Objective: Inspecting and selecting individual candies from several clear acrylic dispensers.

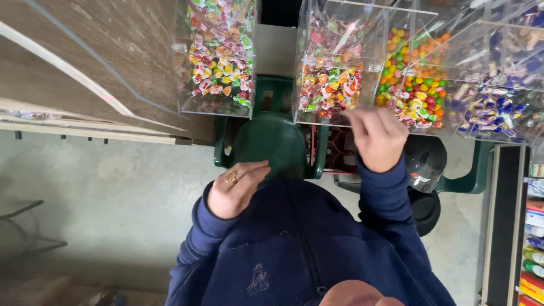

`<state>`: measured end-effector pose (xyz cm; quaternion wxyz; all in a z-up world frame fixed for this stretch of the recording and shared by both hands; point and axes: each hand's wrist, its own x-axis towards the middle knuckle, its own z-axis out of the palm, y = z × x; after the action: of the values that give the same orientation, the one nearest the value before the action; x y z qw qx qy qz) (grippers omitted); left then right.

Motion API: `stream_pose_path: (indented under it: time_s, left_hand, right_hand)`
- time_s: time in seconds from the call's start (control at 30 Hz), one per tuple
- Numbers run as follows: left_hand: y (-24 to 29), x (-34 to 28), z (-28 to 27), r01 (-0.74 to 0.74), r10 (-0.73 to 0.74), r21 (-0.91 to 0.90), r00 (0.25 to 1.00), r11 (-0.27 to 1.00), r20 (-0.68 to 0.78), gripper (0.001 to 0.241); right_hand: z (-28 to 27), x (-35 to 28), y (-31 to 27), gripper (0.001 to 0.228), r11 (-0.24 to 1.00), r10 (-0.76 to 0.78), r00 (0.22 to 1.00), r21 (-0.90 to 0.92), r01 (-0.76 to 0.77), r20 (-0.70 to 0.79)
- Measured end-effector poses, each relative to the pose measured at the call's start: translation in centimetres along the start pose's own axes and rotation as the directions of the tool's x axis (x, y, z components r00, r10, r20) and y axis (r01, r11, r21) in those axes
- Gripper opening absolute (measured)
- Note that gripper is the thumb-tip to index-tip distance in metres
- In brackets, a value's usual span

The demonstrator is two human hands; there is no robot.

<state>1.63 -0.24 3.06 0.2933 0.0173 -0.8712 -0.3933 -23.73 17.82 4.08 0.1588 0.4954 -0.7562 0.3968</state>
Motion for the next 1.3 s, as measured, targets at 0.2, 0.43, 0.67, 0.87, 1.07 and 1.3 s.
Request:
stream_pose_path:
  time_s: [0.2,0.43,0.67,0.87,1.07,1.3]
  left_hand:
    - [-3.3,1.7,-3.4,0.017,0.026,0.400,0.994,0.916,-0.102,0.031]
    - [-16.3,6.5,-2.5,0.059,-0.038,0.814,0.998,0.577,-0.045,0.011]
    - [-28.1,8.2,0.8,0.174,-0.416,0.787,0.902,0.592,0.114,0.018]
    - [-22.6,8.2,-1.4,0.195,-0.540,0.718,0.790,0.668,0.289,0.054]
    - [-16.1,8.3,-4.5,0.015,-0.392,0.697,0.835,0.717,0.386,0.094]
    - [-17.6,8.1,-4.1,0.059,-0.338,0.593,0.865,0.803,0.372,0.075]
  right_hand:
    - [0.8,2.6,3.1,0.020,0.865,-0.167,0.977,-0.456,0.208,0.129]
    - [0.0,0.8,1.6,0.022,0.859,-0.209,0.969,-0.448,0.247,0.133]
    - [-1.5,-3.1,0.8,0.018,0.874,-0.164,0.986,-0.456,0.165,0.042]
    - [-2.4,-6.0,2.6,0.016,0.920,-0.122,0.993,-0.375,0.111,-0.006]
    - [-2.2,-5.3,1.7,0.011,0.940,-0.141,0.990,-0.315,0.132,-0.005]
    - [-1.3,-4.6,0.6,0.009,0.966,-0.139,0.990,-0.219,0.137,0.008]
